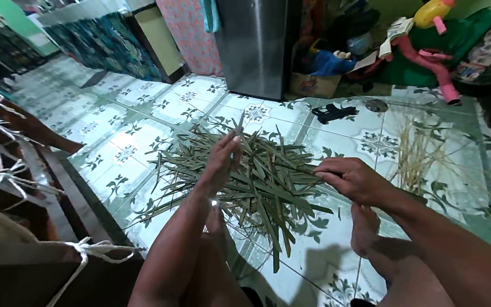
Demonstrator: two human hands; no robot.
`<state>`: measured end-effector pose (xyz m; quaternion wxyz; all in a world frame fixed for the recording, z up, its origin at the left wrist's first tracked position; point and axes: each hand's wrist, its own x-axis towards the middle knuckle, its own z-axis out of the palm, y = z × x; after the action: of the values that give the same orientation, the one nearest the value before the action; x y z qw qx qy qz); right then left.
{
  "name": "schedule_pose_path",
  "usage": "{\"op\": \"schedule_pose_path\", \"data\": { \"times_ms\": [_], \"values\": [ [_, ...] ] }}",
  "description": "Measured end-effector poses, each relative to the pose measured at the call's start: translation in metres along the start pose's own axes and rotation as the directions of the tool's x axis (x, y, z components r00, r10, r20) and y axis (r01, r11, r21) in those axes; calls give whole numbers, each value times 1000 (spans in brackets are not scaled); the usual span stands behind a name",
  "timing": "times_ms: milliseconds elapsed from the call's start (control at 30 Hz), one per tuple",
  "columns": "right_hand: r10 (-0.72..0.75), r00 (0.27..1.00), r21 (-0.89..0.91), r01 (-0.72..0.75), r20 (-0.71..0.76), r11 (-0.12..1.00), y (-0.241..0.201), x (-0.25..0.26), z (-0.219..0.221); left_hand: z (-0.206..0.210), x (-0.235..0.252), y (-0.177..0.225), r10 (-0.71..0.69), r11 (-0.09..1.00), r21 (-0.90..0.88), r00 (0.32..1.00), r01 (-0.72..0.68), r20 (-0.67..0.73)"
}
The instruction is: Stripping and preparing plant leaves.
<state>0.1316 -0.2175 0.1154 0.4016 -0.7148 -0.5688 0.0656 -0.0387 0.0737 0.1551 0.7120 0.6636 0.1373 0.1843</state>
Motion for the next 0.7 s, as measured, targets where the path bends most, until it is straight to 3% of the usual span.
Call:
{"op": "schedule_pose_path", "data": {
  "times_ms": [200,500,700],
  "values": [
    [-21,999,-32,22,34,999,18,-24,-15,-50,-2,-1,77,989,-115,990,-91,-118],
    [50,999,-56,-49,18,997,59,-72,-48,-84,-7,3,105,980,-135,959,-144,-262],
    [302,952,-34,-303,-43,952,94,-112,-90,-113,-3,-4,91,965,-180,885,-193,-457]
  ]
}}
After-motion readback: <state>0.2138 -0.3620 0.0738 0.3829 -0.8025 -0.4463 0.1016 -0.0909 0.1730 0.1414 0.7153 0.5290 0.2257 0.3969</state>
